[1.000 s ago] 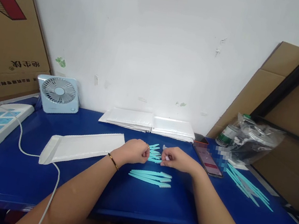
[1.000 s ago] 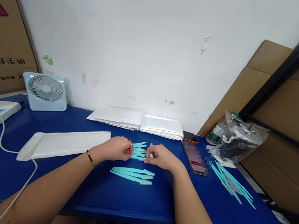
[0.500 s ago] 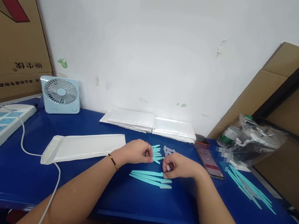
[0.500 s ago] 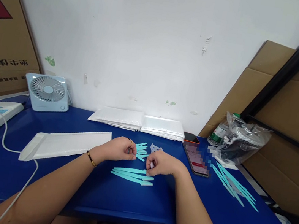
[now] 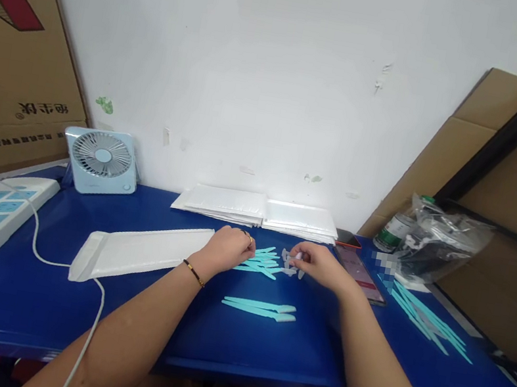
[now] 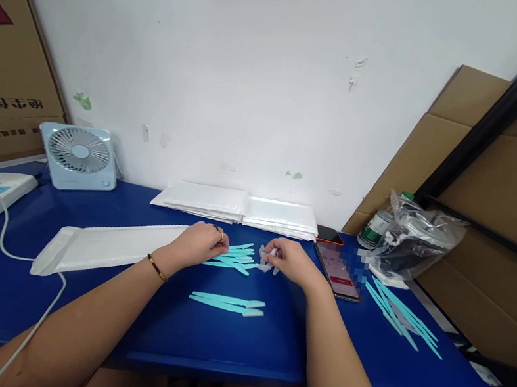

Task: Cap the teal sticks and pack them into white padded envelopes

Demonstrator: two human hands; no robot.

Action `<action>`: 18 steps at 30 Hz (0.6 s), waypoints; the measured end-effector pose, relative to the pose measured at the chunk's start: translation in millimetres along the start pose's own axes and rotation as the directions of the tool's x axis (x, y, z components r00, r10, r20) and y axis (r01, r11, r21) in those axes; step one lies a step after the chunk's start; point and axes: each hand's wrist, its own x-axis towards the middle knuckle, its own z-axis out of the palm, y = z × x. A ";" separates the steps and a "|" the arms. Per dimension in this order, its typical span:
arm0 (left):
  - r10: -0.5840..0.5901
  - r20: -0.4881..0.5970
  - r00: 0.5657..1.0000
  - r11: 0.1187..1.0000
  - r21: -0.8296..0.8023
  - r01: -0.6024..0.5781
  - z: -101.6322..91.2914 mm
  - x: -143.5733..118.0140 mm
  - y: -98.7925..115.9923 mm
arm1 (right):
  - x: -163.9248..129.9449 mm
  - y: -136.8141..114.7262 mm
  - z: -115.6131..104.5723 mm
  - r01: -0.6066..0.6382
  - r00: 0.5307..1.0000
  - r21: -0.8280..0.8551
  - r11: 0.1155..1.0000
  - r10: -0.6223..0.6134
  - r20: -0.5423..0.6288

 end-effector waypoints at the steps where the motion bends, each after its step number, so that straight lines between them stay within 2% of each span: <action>1: -0.003 0.000 1.000 0.999 -0.033 0.003 -1.0 -0.9 0.7 | -0.1 0.9 -0.5 -0.002 1.000 -0.001 1.000 0.002 -0.011; 3: 0.023 0.046 0.999 0.991 -0.135 -0.016 -2.6 -4.2 5.7 | -0.8 0.1 -0.4 0.036 0.999 0.025 0.999 -0.036 0.017; 6: 0.135 0.225 0.965 0.954 -0.292 -0.065 -3.5 -10.7 19.1 | -2.0 -3.0 0.8 0.087 0.993 0.064 0.994 -0.091 0.074; 8: 0.191 0.334 0.923 0.940 -0.332 -0.074 -2.6 -14.3 27.7 | -2.4 -4.2 1.0 0.077 0.993 0.048 0.996 -0.081 0.083; 10: 0.192 0.383 0.904 0.944 -0.324 -0.063 -1.0 -15.9 33.0 | -2.7 -5.2 -0.1 0.062 0.994 0.044 0.997 -0.065 0.087; 13: 0.129 0.361 0.923 0.957 -0.288 -0.021 1.5 -14.7 33.4 | -4.1 -8.6 -3.3 0.065 0.989 0.097 0.993 -0.077 0.129; 16: 0.021 0.256 0.967 0.967 -0.250 0.045 2.8 -11.0 27.9 | -5.8 -13.8 -4.3 0.076 0.961 0.162 0.984 -0.116 0.250; 18: -0.028 0.191 0.981 0.966 -0.247 0.075 2.7 -8.3 23.6 | -6.1 -16.2 -2.6 0.067 0.949 0.197 0.978 -0.124 0.289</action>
